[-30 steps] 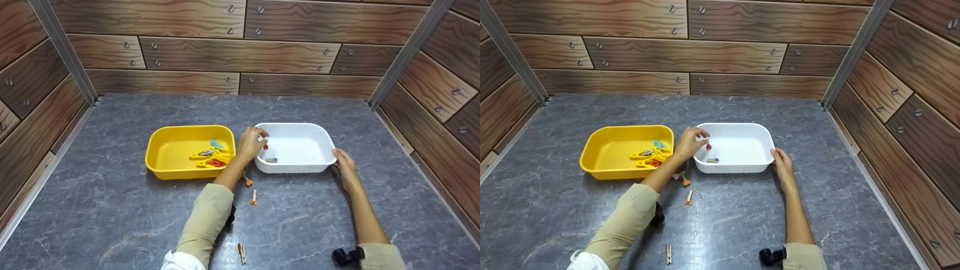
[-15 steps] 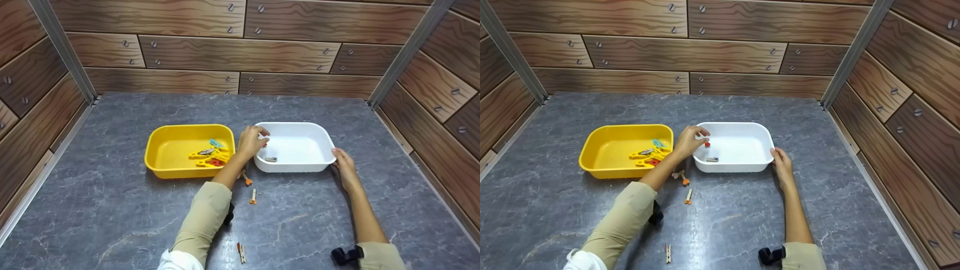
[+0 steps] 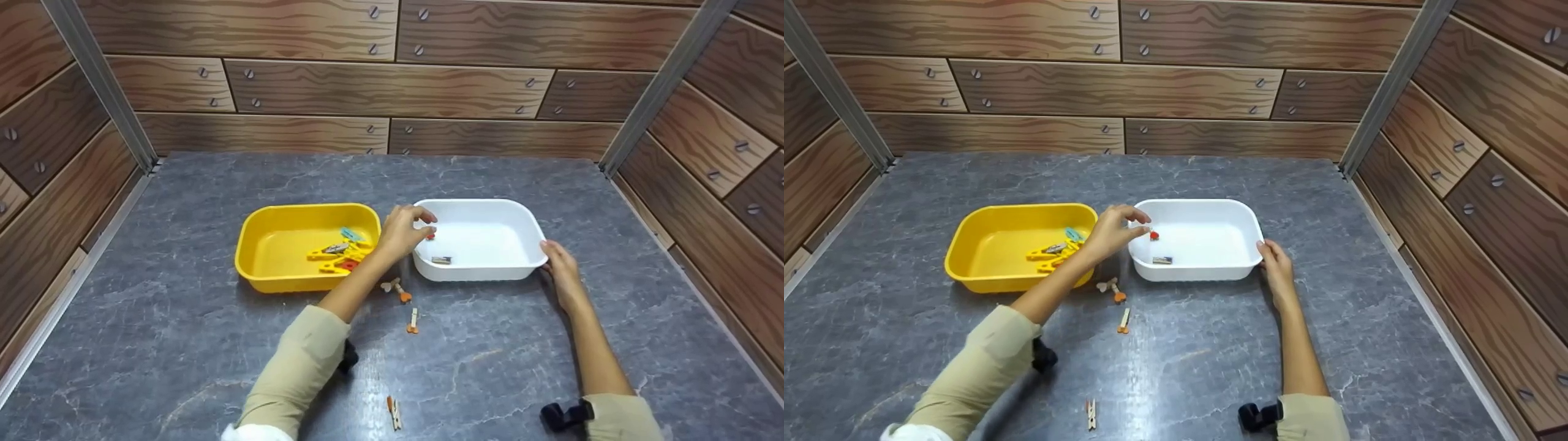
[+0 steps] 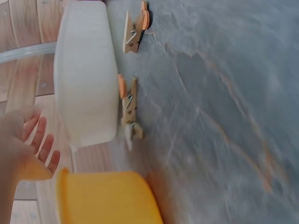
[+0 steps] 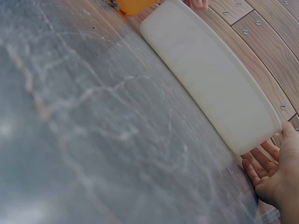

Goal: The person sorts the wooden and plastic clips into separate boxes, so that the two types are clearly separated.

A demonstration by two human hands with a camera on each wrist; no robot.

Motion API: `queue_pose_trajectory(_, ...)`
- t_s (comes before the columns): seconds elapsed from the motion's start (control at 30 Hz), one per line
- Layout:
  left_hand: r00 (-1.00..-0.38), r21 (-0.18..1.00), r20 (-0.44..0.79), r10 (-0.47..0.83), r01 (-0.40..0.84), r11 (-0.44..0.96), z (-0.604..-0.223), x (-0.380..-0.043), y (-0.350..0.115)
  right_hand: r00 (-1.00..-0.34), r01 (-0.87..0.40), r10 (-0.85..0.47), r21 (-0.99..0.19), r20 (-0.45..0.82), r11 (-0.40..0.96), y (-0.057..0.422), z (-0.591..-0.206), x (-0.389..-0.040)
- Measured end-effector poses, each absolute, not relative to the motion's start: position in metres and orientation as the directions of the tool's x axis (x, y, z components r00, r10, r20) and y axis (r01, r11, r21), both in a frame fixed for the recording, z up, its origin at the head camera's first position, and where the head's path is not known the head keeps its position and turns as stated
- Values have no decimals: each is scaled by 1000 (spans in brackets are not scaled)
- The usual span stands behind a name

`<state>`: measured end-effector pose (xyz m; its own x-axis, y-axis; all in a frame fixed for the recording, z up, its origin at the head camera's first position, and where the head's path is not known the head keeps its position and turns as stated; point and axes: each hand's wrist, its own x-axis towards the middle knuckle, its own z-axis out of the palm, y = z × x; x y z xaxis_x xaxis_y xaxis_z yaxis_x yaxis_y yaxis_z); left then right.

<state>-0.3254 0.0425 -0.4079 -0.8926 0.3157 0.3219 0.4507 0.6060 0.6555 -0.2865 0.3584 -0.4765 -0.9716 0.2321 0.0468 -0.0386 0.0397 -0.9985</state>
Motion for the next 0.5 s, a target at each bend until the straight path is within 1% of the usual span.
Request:
queue_pose_trajectory(0.17,-843,672,353,405,530,517,-401,-302,28,-973,-38,226,-998,49,54,359,-477,-287)
queue_pose_trajectory(0.27,-803,682,355,479,573,455,-403,-284,19,-972,-38,230,-998,47,42,360,-478,-288)
queue_pose_trajectory(0.37,-724,700,343,599,622,351,-408,-267,8,-972,-38,231,-999,45,34,360,-478,-288)
queue_pose_trajectory(0.5,-584,723,284,761,652,230,-417,-246,-10,-970,-42,237,-999,47,29,359,-477,-287)
